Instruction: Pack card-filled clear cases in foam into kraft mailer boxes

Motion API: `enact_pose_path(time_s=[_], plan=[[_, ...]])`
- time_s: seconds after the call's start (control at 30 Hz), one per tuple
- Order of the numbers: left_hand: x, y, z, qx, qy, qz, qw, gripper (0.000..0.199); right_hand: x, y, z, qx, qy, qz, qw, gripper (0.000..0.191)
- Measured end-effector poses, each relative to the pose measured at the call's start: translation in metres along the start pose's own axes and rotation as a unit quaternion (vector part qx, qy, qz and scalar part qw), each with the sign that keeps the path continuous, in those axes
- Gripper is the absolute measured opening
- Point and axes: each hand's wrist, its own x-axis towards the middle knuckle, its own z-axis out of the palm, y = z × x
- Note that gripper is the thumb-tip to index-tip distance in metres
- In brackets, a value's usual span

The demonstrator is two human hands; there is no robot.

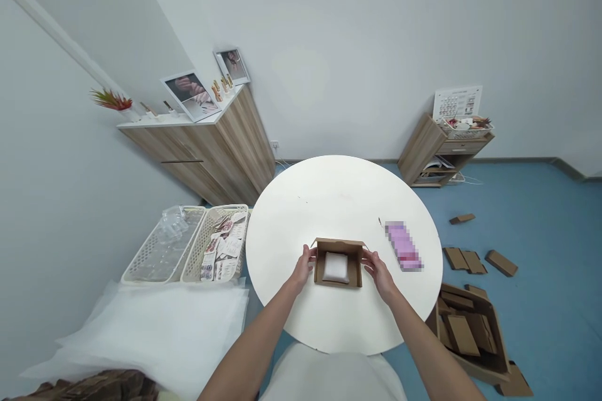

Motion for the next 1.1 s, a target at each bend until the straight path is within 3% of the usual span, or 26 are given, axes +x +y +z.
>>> enact_pose_path(time_s=[0.27, 0.5, 0.63, 0.8, 1.1], plan=[[-0.01, -0.007, -0.008, -0.009, -0.031, -0.037, 0.999, 0.07, -0.026, -0.003, 0.004, 0.004, -0.029, 0.025, 0.999, 0.057], [-0.014, -0.021, -0.005, 0.006, -0.072, -0.015, 0.997, 0.054, -0.04, -0.01, 0.009, -0.076, -0.048, 0.054, 0.994, 0.053], [-0.014, -0.034, 0.001, 0.099, -0.011, -0.002, 0.995, 0.048, -0.042, 0.004, 0.01, -0.16, 0.02, 0.054, 0.985, 0.054], [-0.012, -0.052, 0.005, 0.233, 0.07, -0.003, 0.97, 0.053, -0.042, 0.029, 0.009, -0.315, 0.11, 0.033, 0.942, 0.053], [-0.012, -0.063, 0.011, 0.29, 0.088, 0.014, 0.953, 0.05, -0.043, 0.044, 0.01, -0.371, 0.112, 0.048, 0.921, 0.044]])
